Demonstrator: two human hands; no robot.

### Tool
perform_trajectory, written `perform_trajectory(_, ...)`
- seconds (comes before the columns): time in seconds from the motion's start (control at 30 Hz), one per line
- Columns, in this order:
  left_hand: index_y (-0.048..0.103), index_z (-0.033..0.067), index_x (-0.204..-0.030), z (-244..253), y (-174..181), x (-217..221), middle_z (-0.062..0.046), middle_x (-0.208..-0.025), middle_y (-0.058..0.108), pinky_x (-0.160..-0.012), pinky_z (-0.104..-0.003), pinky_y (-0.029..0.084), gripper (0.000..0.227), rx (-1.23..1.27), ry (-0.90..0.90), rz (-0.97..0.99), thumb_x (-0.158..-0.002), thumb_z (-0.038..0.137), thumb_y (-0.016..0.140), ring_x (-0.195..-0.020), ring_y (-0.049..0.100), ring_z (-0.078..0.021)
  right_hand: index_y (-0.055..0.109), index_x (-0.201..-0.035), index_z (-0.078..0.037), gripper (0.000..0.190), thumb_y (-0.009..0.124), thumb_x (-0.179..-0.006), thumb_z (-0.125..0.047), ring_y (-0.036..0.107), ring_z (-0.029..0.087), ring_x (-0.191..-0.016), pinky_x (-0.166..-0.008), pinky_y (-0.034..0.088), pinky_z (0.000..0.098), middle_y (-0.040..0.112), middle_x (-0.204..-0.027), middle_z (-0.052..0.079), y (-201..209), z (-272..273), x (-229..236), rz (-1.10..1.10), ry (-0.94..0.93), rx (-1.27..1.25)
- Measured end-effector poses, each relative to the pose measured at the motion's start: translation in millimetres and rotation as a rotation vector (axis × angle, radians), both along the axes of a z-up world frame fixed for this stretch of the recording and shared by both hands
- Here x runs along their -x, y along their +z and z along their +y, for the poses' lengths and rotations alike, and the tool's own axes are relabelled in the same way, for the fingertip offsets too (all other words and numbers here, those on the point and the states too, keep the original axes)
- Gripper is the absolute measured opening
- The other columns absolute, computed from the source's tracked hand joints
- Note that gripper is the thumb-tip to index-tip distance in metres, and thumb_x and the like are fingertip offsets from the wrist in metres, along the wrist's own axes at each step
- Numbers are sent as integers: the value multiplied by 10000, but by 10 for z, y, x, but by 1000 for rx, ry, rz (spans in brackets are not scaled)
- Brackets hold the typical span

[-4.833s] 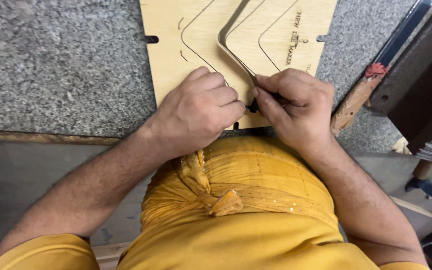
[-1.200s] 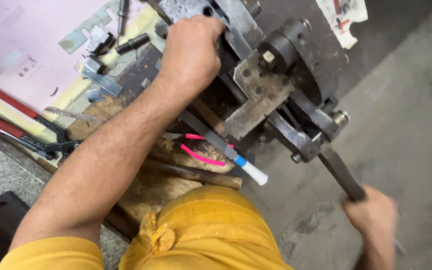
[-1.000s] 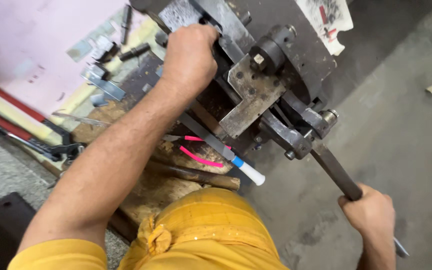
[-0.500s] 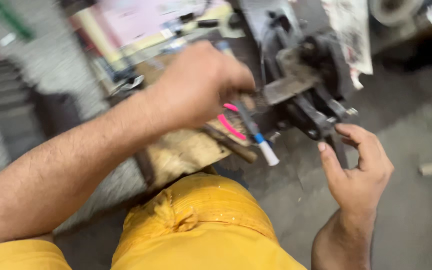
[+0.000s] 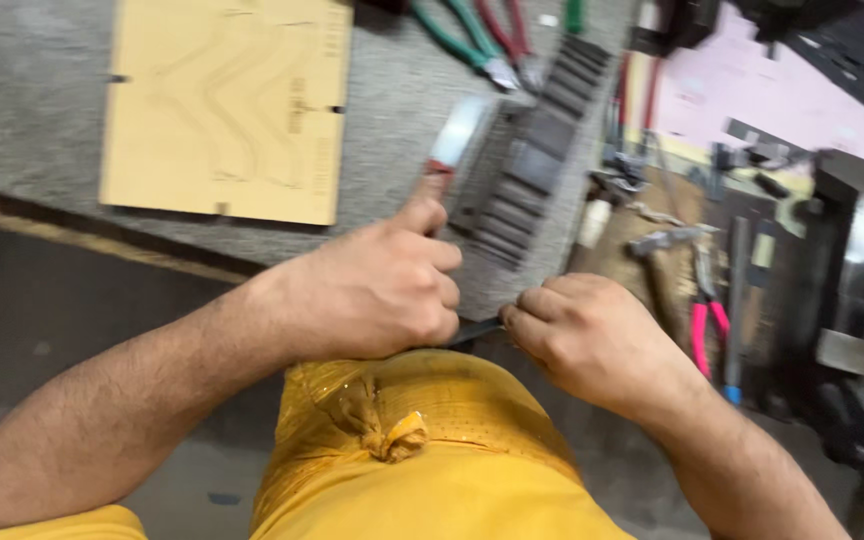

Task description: The person bends a metal strip using a manual bending machine, then repeatedly checks its shape against a wooden template. The person also uses a hammer to tap the metal strip on an anvil to refine the bend.

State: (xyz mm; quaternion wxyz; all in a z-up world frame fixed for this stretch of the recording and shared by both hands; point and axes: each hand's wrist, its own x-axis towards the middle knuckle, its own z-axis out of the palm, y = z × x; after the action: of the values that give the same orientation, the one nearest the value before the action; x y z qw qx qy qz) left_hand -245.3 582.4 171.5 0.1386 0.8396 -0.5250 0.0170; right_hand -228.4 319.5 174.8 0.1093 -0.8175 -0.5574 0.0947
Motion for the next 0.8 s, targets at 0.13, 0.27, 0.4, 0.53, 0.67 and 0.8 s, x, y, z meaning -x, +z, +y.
perform_trajectory(0.13, 787, 192, -943, 1174, -210, 117, 31, -1055, 797, -996, -381, 391, 233, 261, 358, -462, -785, 40, 711, -1083, 663, -144, 703, -947, -3, 165, 693, -807, -88, 640, 297, -705, -616, 516, 421, 623, -786, 111, -369, 1007, -23, -8, -130, -143)
perform_trajectory(0.27, 767, 53, -1108, 2248, -612, 281, -99, -1117, 776, -986, -429, 482, 183, 557, 826, -84, -925, 39, 781, -1094, 688, -268, 692, -745, -46, 143, 738, -876, -78, 656, 326, -695, -710, 479, 548, 626, -696, 125, -912, 2106, -154, -120, -421, -122)
perform_trajectory(0.4, 745, 33, -1144, 2748, -1114, 407, -133, -1098, 750, -888, -409, 562, 227, 670, 966, 222, -926, 81, 788, -1021, 718, -295, 759, -988, -8, 175, 812, -861, -116, 686, 342, -778, -694, 540, 439, 695, -848, 160, -1386, 2653, -229, 111, -608, -379)
perform_trajectory(0.53, 748, 30, -1077, 2844, -1440, 519, -135, -1022, 754, -802, -414, 561, 207, 668, 963, 449, -882, 96, 779, -931, 713, -307, 778, -1008, 8, 228, 852, -862, -151, 735, 206, -705, -648, 580, 336, 746, -840, 129, -1601, 2697, -183, 235, -854, -420)
perform_trajectory(0.67, 741, 26, -1082, 2739, -1613, 469, -142, -1030, 750, -868, -440, 550, 209, 672, 799, 403, -889, 94, 779, -973, 702, -334, 794, -1019, 12, 152, 804, -921, -103, 736, 110, -674, -612, 601, 266, 777, -796, 66, -1644, 2765, -227, 444, -960, -464)
perform_trajectory(0.8, 737, 27, -1097, 2658, -1701, 303, -141, -1035, 746, -869, -450, 543, 214, 648, 722, 417, -897, 90, 773, -977, 693, -338, 790, -993, 15, 103, 792, -945, -75, 709, 82, -616, -540, 582, 240, 757, -753, 56, -1670, 2961, -358, 516, -1013, -490)
